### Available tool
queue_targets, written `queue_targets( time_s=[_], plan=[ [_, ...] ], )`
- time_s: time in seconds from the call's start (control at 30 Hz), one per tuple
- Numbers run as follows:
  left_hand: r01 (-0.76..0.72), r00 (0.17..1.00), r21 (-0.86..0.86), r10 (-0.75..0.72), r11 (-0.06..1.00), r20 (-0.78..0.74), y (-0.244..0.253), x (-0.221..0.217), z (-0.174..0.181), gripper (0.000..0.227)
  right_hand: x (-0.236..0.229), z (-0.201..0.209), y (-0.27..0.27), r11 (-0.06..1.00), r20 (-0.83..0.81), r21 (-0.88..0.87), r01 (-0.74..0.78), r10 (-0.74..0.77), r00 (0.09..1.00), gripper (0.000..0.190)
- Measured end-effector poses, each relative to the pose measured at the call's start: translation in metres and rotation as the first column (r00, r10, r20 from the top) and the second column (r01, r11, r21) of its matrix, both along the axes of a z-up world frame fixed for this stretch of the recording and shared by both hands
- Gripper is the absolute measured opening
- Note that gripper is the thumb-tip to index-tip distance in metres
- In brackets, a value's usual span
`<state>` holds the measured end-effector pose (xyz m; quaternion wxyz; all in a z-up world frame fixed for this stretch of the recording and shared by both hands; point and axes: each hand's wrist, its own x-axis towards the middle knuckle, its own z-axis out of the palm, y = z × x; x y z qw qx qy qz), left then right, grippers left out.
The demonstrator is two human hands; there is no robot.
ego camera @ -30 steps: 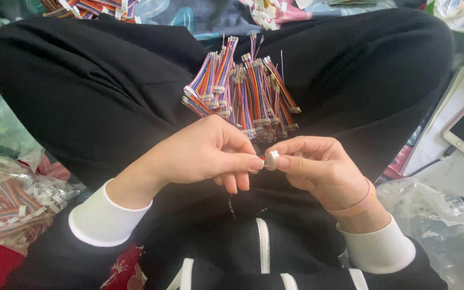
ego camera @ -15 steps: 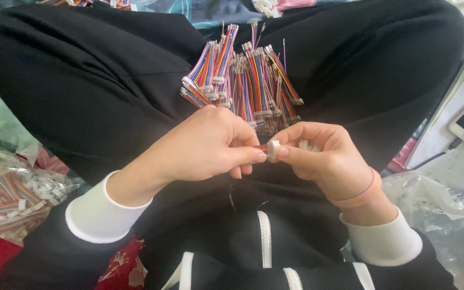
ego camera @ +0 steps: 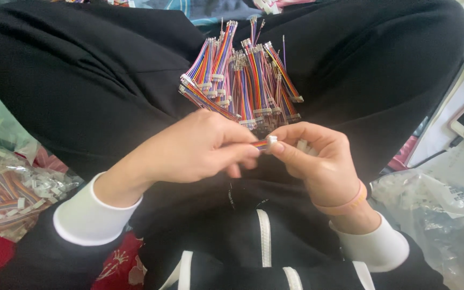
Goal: Inspecting the connectors of multi-colored ribbon cables from a large bundle
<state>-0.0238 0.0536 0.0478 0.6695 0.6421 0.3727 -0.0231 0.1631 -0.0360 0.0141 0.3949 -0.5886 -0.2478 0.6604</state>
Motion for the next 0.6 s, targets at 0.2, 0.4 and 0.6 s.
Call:
queue_targets(
  time_s=[0.2, 0.4, 0.6],
  plan=[
    [-0.015, 0.997, 0.069, 0.019, 0.998, -0.069, -0.004, 0.005, 0.000, 0.024, -0.012, -0.003, 0.000, 0.998, 0.175, 0.030, -0.057, 0.051, 0.983, 0.014],
    [-0.004, 0.997, -0.012, 0.003, 1.000, -0.082, 0.000, 0.008, -0.002, 0.023, -0.008, -0.005, -0.002, 0.996, 0.159, 0.064, -0.060, 0.049, 0.986, 0.013],
    [0.112, 0.988, 0.217, -0.087, 0.970, -0.124, 0.000, 0.002, -0.007, 0.025, -0.004, -0.007, 0.000, 0.999, 0.012, -0.037, -0.028, 0.029, 1.000, 0.014]
  ],
)
